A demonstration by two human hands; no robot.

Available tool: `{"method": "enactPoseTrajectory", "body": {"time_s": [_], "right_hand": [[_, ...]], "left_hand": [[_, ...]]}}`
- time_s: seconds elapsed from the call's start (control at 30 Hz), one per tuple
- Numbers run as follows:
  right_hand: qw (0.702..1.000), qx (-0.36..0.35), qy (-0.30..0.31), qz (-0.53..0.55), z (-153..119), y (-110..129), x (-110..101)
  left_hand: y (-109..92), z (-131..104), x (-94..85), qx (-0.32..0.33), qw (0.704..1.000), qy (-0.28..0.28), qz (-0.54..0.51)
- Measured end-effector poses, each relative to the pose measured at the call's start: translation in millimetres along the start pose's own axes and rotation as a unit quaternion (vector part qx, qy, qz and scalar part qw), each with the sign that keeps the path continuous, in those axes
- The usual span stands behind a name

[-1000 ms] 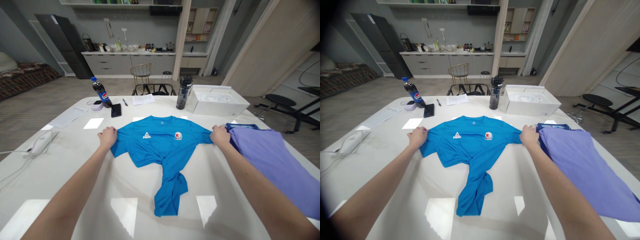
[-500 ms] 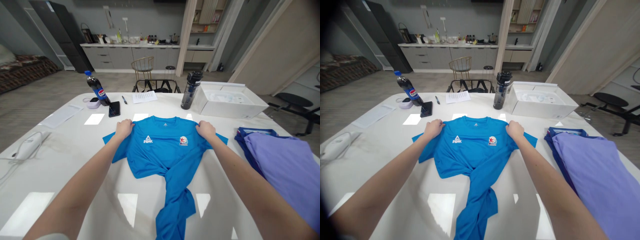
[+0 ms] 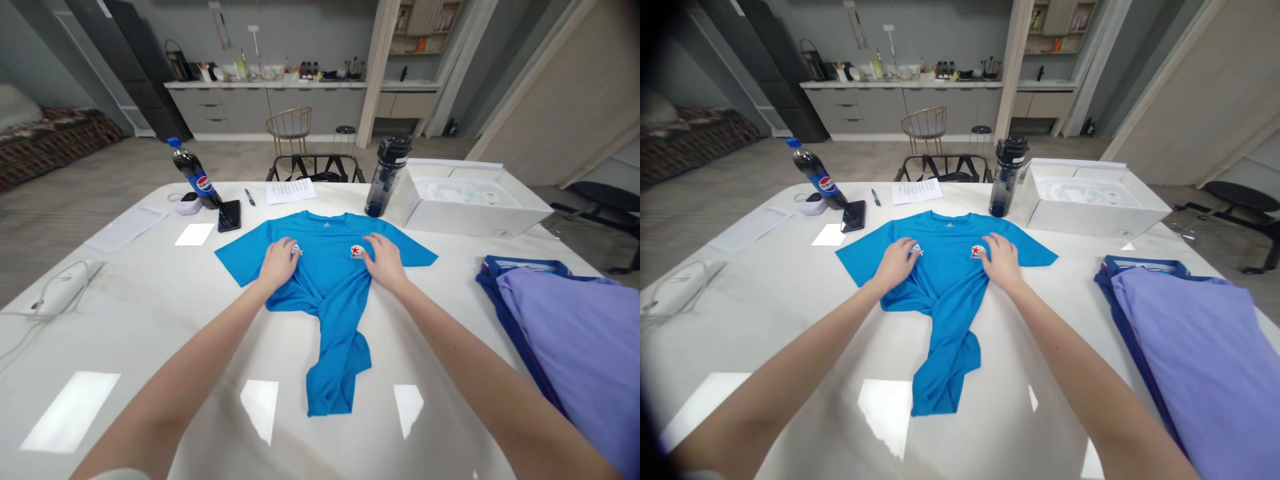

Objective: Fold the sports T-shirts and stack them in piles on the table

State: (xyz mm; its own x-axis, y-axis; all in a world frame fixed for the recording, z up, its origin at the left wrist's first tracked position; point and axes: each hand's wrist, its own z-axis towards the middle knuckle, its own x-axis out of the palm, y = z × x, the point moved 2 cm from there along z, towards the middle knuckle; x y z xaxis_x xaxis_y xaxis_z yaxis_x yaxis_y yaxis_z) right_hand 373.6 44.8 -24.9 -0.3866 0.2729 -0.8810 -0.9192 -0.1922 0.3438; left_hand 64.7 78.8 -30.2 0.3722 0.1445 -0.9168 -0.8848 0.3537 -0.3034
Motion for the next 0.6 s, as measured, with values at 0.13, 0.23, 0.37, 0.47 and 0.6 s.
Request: {"method": "enactPoseTrajectory", "body": {"time_s": [0.13,0.23,0.37,0.47,0.6], "right_hand": [[0.988,-0.132,0.056,0.057,-60.3,48.5,-3.1],[0.980,-0.166,0.089,0.061,-99.5,76.3,-15.8],[0.975,-0.173,0.132,0.042,-134.5,100.2,-29.2],[0.973,-0.164,0.159,0.041,-143.5,110.1,-30.0],[0.973,-0.146,0.166,0.062,-142.9,115.0,-31.9]], "left_hand": [[-41.5,-66.0,-3.2,0.125,0.987,0.083,-0.051],[-57.8,-104.7,-19.5,0.141,0.984,0.078,-0.073],[-72.8,-146.0,-35.5,0.144,0.985,0.078,-0.057],[-82.8,-168.6,-33.4,0.138,0.985,0.088,-0.056],[-94.0,-185.4,-24.7,0.100,0.985,0.084,-0.110]]}}
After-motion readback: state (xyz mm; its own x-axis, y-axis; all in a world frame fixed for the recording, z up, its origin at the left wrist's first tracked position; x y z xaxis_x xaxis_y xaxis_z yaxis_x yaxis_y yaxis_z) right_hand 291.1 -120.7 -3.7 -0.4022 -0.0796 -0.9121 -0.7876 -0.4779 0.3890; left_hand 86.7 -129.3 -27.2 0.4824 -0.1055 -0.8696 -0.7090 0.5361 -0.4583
